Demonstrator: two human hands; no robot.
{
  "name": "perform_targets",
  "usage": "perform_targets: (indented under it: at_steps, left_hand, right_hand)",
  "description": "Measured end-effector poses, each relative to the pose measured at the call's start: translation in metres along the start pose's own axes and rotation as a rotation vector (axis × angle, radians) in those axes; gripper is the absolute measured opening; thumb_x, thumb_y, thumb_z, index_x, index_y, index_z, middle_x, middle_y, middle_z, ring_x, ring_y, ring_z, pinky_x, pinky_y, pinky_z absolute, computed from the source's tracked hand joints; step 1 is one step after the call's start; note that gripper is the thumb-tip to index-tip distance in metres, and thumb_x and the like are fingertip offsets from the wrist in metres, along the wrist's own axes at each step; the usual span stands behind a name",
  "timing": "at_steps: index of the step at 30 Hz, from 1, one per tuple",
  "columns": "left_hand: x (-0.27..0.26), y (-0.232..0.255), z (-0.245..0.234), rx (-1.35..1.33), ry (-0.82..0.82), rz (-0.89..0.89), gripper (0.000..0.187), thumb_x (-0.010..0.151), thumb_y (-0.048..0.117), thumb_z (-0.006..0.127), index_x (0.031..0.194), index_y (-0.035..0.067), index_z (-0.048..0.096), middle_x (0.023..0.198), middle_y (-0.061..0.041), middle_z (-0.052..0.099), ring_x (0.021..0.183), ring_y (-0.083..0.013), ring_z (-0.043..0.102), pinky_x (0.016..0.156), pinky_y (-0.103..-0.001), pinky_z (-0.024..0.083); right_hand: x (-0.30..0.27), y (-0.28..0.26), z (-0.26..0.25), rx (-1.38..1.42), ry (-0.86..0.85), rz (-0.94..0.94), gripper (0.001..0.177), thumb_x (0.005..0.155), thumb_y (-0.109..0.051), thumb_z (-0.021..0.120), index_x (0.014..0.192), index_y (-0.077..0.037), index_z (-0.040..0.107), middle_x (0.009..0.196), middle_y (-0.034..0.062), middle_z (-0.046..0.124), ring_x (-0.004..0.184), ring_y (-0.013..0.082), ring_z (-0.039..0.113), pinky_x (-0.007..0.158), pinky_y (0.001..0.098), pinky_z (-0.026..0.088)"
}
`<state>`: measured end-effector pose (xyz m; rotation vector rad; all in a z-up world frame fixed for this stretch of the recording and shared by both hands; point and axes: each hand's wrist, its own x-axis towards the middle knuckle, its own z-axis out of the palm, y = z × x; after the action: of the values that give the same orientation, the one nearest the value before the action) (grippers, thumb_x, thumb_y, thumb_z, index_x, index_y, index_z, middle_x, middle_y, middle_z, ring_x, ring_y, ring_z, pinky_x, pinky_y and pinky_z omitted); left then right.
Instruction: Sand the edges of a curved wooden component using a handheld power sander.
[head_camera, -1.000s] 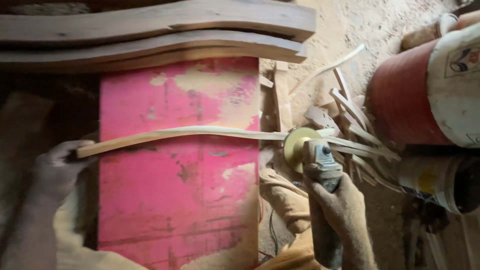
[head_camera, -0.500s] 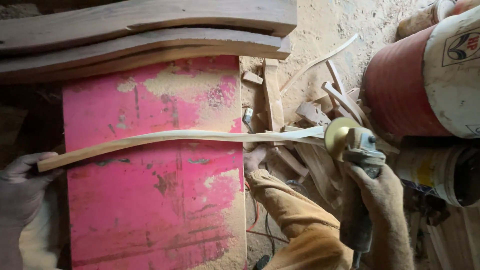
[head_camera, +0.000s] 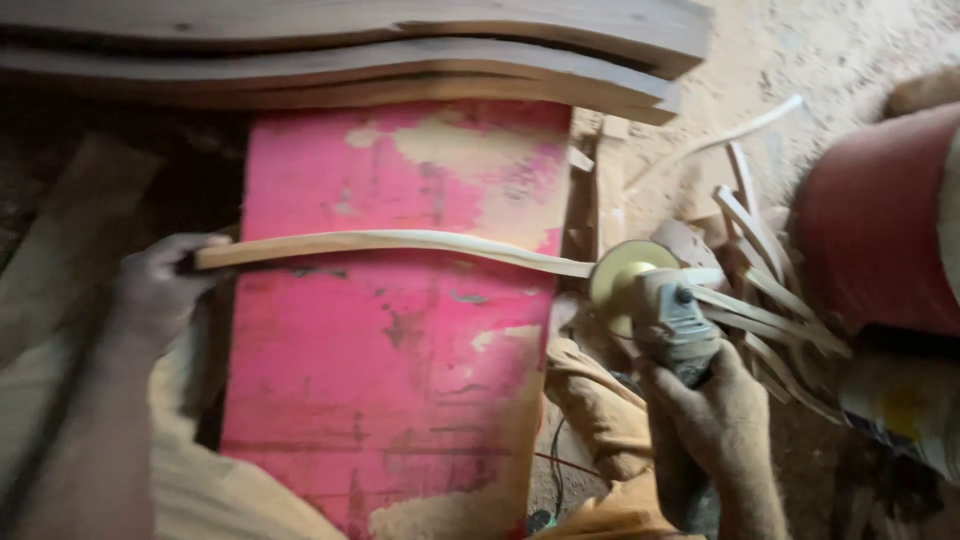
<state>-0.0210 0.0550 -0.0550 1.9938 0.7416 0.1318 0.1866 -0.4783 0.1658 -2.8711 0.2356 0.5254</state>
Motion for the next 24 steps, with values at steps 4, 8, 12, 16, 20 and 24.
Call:
perform_targets:
  at_steps: [4, 8, 12, 16, 20, 24]
  left_hand:
    - [0.001, 0.006, 0.006, -0.156, -0.016, 0.035, 0.035, 0.084, 0.001, 0.08, 0.118, 0.008, 0.075, 0.114, -0.003, 0.076, 0.104, -0.0116, 0.068, 0.096, -0.03, 0.055]
    - [0.009, -0.012, 0.017, -0.232, -0.027, 0.1, 0.034, 0.082, -0.006, 0.078, 0.114, 0.007, 0.076, 0.112, -0.005, 0.077, 0.104, -0.0121, 0.069, 0.096, -0.03, 0.055]
    - [0.01, 0.001, 0.027, -0.288, 0.002, 0.086, 0.034, 0.078, -0.002, 0.082, 0.11, 0.008, 0.076, 0.11, -0.004, 0.077, 0.101, -0.0117, 0.07, 0.094, -0.03, 0.056]
    - [0.011, -0.005, 0.039, -0.355, 0.05, 0.193, 0.027, 0.081, 0.001, 0.082, 0.107, 0.008, 0.077, 0.109, -0.004, 0.079, 0.101, -0.0121, 0.072, 0.094, -0.03, 0.057]
    - [0.011, 0.0, 0.042, -0.415, 0.037, 0.19, 0.027, 0.08, 0.004, 0.086, 0.106, 0.009, 0.078, 0.105, -0.004, 0.079, 0.098, -0.0126, 0.073, 0.091, -0.031, 0.058]
    - [0.016, -0.009, 0.056, -0.55, 0.015, 0.169, 0.028, 0.079, 0.005, 0.086, 0.106, 0.009, 0.078, 0.105, -0.003, 0.079, 0.098, -0.0124, 0.073, 0.091, -0.03, 0.059]
  right_hand:
    - [-0.022, -0.051, 0.014, -0.066, -0.028, -0.099, 0.067, 0.07, -0.05, 0.083, 0.115, -0.003, 0.066, 0.097, 0.0258, 0.075, 0.094, 0.0415, 0.074, 0.081, 0.0494, 0.057]
    - [-0.04, -0.106, 0.025, -0.088, -0.094, -0.156, 0.076, 0.064, -0.056, 0.084, 0.121, -0.008, 0.066, 0.095, 0.025, 0.076, 0.094, 0.0419, 0.074, 0.08, 0.0497, 0.057]
    - [-0.051, -0.149, 0.038, -0.128, -0.139, -0.249, 0.083, 0.065, -0.059, 0.084, 0.128, -0.01, 0.062, 0.096, 0.022, 0.077, 0.092, 0.0399, 0.074, 0.08, 0.0484, 0.057]
    - [-0.066, -0.182, 0.049, -0.116, -0.163, -0.366, 0.075, 0.065, -0.057, 0.083, 0.121, -0.01, 0.066, 0.097, 0.0184, 0.077, 0.093, 0.0378, 0.074, 0.079, 0.0473, 0.057]
    - [-0.084, -0.22, 0.058, -0.139, -0.211, -0.371, 0.075, 0.066, -0.057, 0.087, 0.121, -0.011, 0.066, 0.098, 0.0159, 0.077, 0.094, 0.0341, 0.075, 0.081, 0.0468, 0.056]
    - [-0.1, -0.246, 0.071, -0.248, -0.224, -0.322, 0.078, 0.068, -0.059, 0.087, 0.125, -0.012, 0.063, 0.1, 0.0171, 0.076, 0.096, 0.0342, 0.074, 0.084, 0.0453, 0.057]
